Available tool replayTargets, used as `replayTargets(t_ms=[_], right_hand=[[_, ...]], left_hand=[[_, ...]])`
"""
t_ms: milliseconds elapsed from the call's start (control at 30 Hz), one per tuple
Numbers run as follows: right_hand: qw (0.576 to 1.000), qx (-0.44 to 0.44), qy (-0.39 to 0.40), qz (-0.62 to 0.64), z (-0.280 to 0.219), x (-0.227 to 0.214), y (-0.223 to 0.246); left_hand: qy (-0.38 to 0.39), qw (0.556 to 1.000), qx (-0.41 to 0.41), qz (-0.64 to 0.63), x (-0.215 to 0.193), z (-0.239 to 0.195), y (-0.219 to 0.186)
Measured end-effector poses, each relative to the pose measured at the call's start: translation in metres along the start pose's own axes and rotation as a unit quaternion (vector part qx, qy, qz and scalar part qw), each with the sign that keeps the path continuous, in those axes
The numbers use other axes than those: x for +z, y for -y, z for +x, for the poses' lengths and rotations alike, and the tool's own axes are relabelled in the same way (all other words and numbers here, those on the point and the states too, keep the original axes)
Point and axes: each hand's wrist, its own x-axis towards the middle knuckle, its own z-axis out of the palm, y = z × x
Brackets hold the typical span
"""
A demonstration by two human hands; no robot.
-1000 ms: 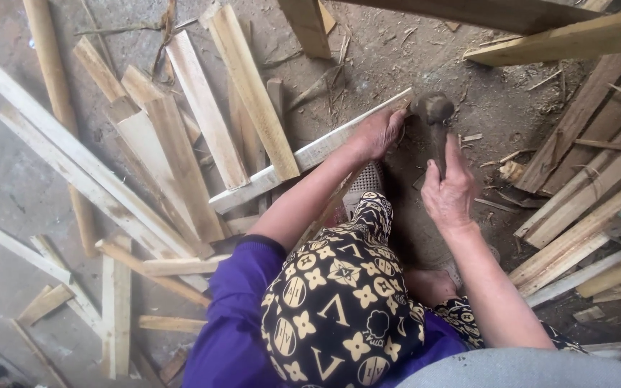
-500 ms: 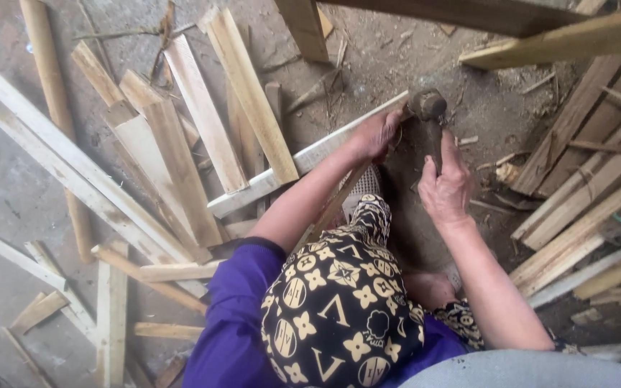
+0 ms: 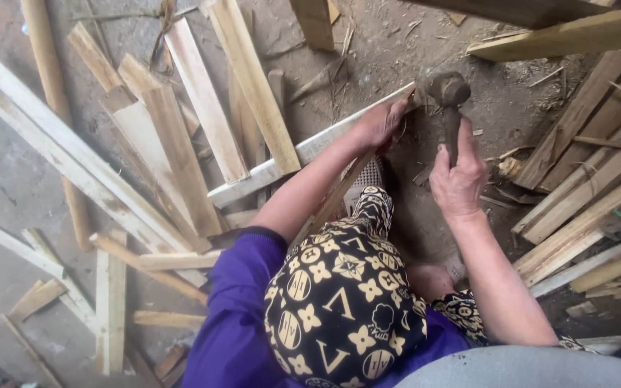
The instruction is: The person assembles a wooden stool by attaching a small wooden piece to the side of the seat. They use a hammer to drive nails into the wood, securing the piece in place.
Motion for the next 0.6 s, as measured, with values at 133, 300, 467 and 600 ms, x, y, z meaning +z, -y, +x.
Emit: replayTargets(t_ms=[133, 300, 467, 600], right_hand=[[1.0, 0.016, -0.004, -0.002, -0.01, 0.01, -0.008], [1.0, 0.024, 0.009, -0.005, -0.005, 0.023, -0.012], [0.999, 0.032, -0.01, 0.008, 0.009, 0.0, -0.002], [0.996, 0.073, -0.008, 0.041, -0.004, 0.006, -0.023]], left_hand=[[-0.01, 0.999, -0.025, -0.036, 0.012, 0.026, 0.038], [0.049, 0.998, 0.0, -0.033, -0.028, -0.055, -0.046], [0.074, 0.994, 0.002, -0.086, -0.026, -0.028, -0.019], [0.093, 0.97, -0.054, -0.219, -0.035, -0.061, -0.047]])
